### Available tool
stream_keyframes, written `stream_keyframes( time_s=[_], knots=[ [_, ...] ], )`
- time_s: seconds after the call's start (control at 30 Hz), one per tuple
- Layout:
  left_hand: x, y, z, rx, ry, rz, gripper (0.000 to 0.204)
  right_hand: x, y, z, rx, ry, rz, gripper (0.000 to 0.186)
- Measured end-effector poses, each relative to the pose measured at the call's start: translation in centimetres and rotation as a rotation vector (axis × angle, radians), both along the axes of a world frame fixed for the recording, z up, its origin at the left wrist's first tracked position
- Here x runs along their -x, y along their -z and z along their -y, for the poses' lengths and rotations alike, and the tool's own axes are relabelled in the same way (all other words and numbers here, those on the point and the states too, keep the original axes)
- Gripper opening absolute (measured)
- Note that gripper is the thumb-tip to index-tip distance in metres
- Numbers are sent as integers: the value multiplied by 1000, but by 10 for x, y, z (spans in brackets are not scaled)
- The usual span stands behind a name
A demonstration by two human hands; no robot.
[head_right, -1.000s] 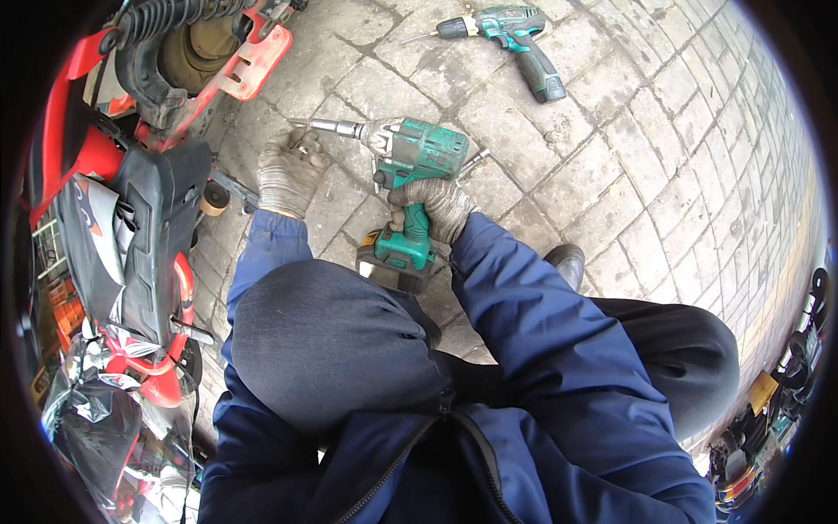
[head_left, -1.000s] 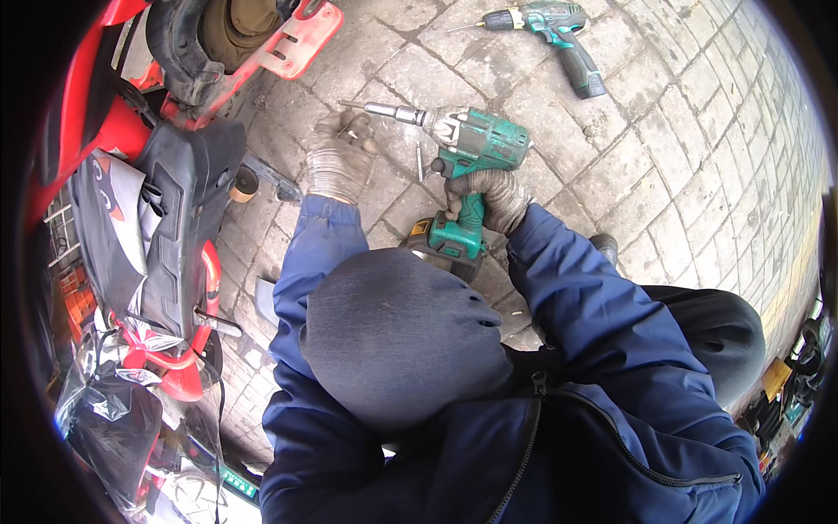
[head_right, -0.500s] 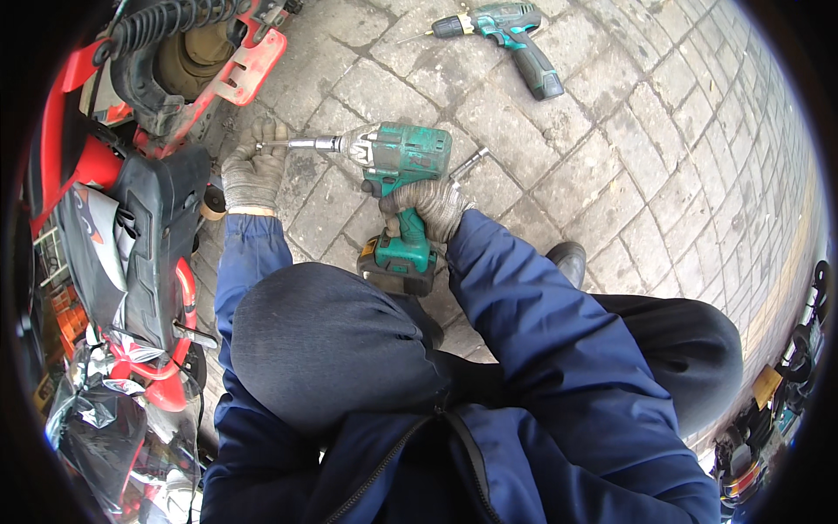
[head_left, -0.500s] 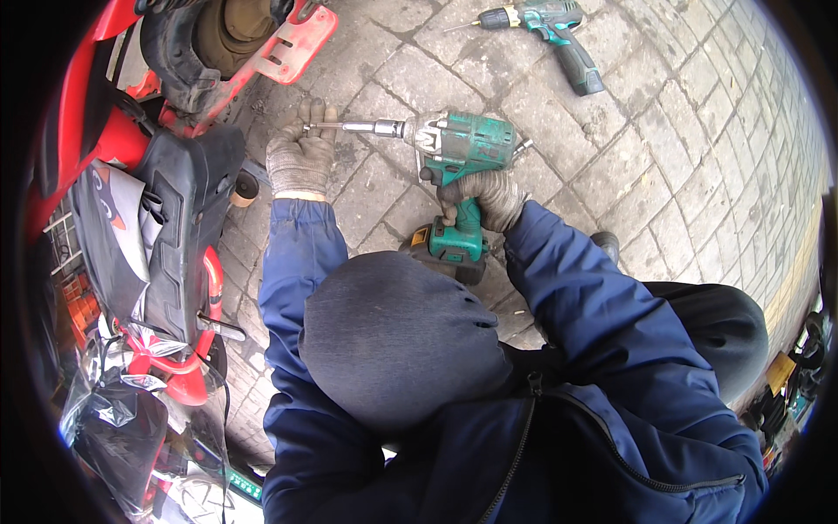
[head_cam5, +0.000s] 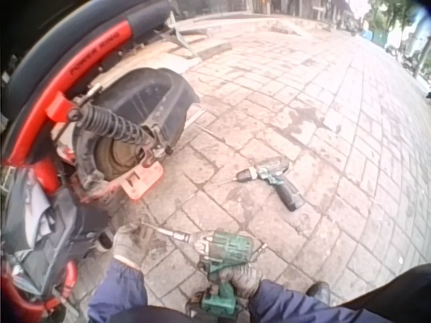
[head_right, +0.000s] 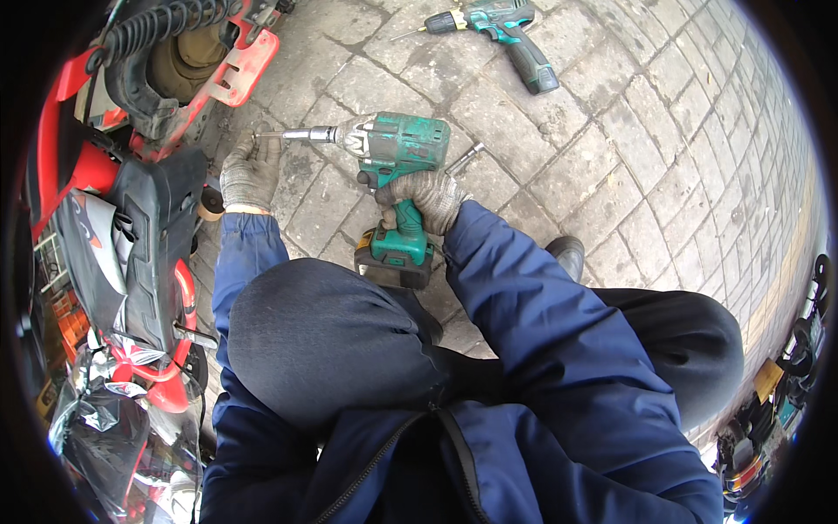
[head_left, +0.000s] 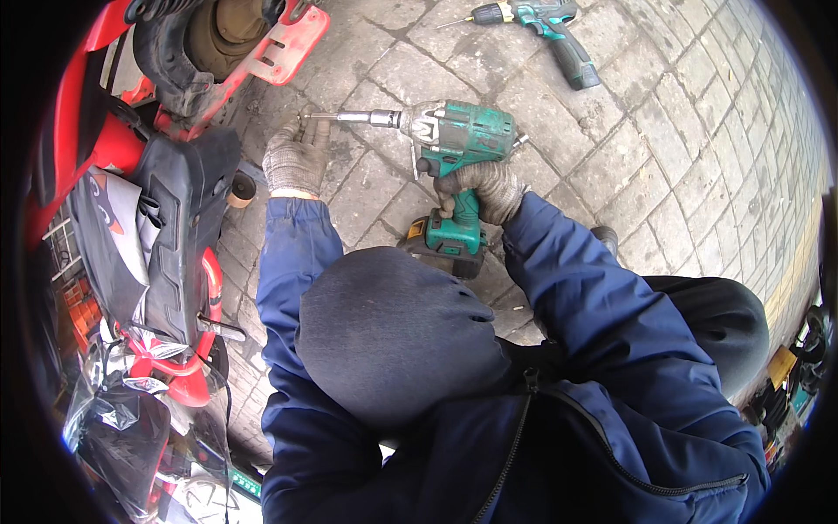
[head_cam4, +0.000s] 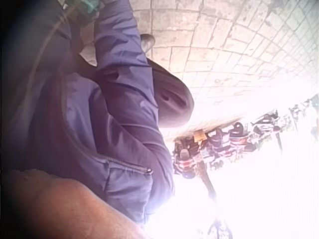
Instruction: The person kneels beside a red scooter and uses a cordless impact wrench to remove bolts from the rear wheel area. They then remove a black plastic cover and place it on the ground.
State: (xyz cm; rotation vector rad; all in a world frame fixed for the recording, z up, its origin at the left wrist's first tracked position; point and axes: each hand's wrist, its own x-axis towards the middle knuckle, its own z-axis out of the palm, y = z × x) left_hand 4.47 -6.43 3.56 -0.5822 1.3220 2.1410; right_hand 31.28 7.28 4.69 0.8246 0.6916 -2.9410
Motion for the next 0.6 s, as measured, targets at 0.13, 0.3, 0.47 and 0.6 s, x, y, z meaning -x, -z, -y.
stream_keyframes(
  time_s=[0.13,0.3,0.47,0.6],
  knots=[
    [-3,-4,2,65,58,-5,16,0,2,0,12,-1,-9,42],
    [-3,-3,-1,-89,-2,92,15,0,5,1,2,-33,-18,42],
    [-8,-11,-8,-29,24,28,15,1,5,4,-26,-17,16,41],
    [-9,-18,-13,-37,14,65,14,1,3,5,-18,-48,27,39]
  ],
)
